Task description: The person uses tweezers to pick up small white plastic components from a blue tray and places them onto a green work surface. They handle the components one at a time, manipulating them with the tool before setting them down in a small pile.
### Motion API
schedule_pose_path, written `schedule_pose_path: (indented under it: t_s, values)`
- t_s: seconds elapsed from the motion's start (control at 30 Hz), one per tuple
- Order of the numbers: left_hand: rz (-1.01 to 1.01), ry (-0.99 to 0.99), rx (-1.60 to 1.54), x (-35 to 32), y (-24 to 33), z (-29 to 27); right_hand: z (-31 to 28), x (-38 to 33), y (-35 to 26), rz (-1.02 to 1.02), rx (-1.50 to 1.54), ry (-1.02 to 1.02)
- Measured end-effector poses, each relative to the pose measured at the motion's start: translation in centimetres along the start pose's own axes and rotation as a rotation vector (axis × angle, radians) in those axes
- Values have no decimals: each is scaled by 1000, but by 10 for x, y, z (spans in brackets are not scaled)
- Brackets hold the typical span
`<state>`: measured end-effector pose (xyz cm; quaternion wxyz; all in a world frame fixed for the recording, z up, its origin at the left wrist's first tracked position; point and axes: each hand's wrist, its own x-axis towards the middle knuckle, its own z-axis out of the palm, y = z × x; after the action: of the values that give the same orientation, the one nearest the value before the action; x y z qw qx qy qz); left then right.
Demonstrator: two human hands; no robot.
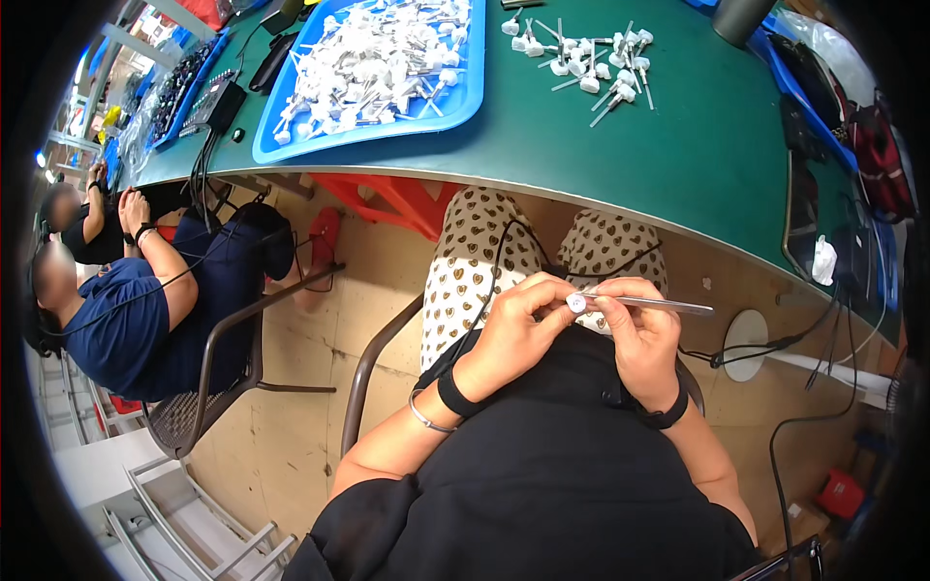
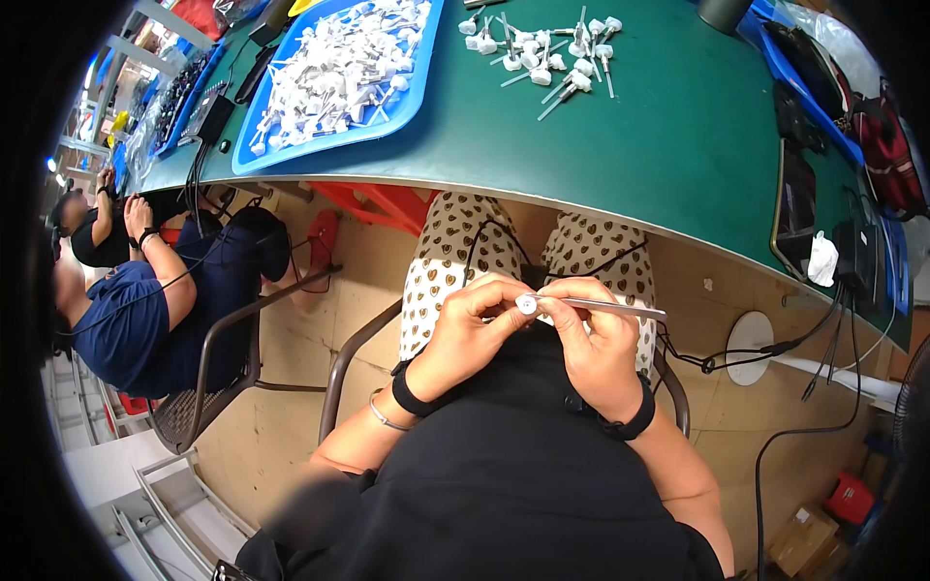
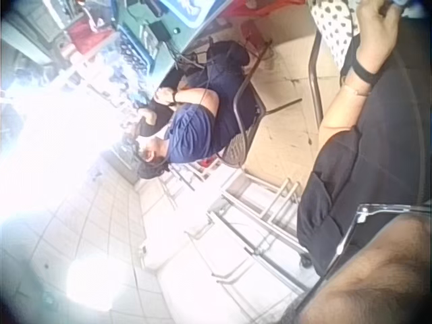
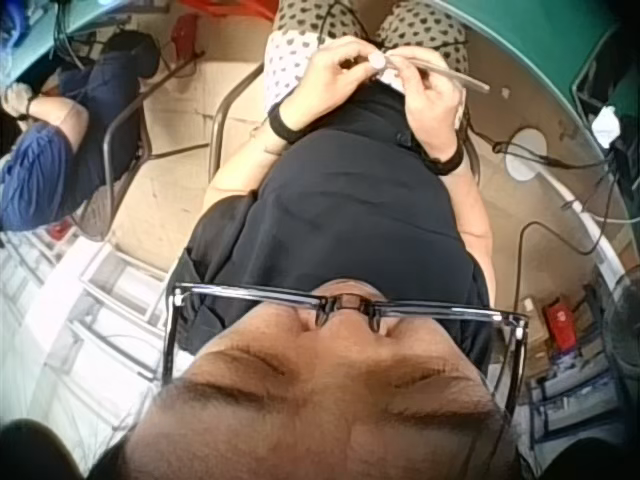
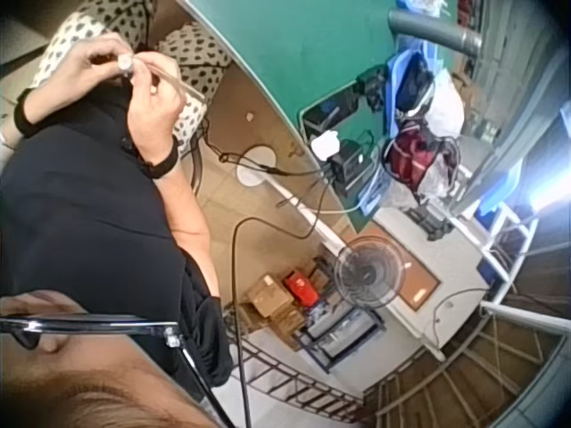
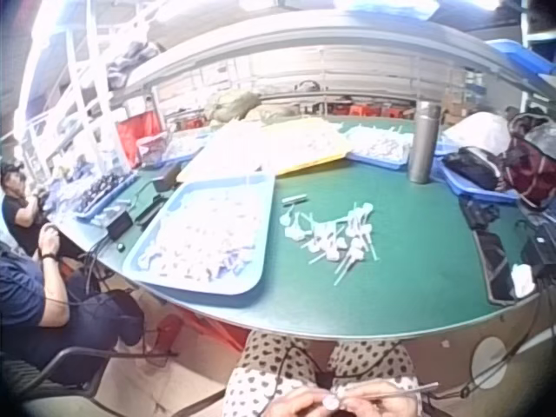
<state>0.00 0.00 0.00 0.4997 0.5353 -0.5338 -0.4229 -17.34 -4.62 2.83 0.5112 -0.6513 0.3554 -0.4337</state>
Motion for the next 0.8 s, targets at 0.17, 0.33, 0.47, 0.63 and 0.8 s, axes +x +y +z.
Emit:
schedule_pose_path:
  t_s: [0.17,0.33,0.47,0.63,0.8]
  values:
    - [-37,-51,-92,10,14,0,-2,4,-14,-9,47,57]
    - [-38,-80,-121,23,30,-5,-5,13,-24,5,102,85]
    - [-54,-76,-150,23,36,0,-5,14,-27,-5,165,128]
    - [-52,-63,-158,15,27,4,-7,7,-25,19,118,106]
    - [-22,-53,-114,13,28,4,-6,5,-25,11,134,108]
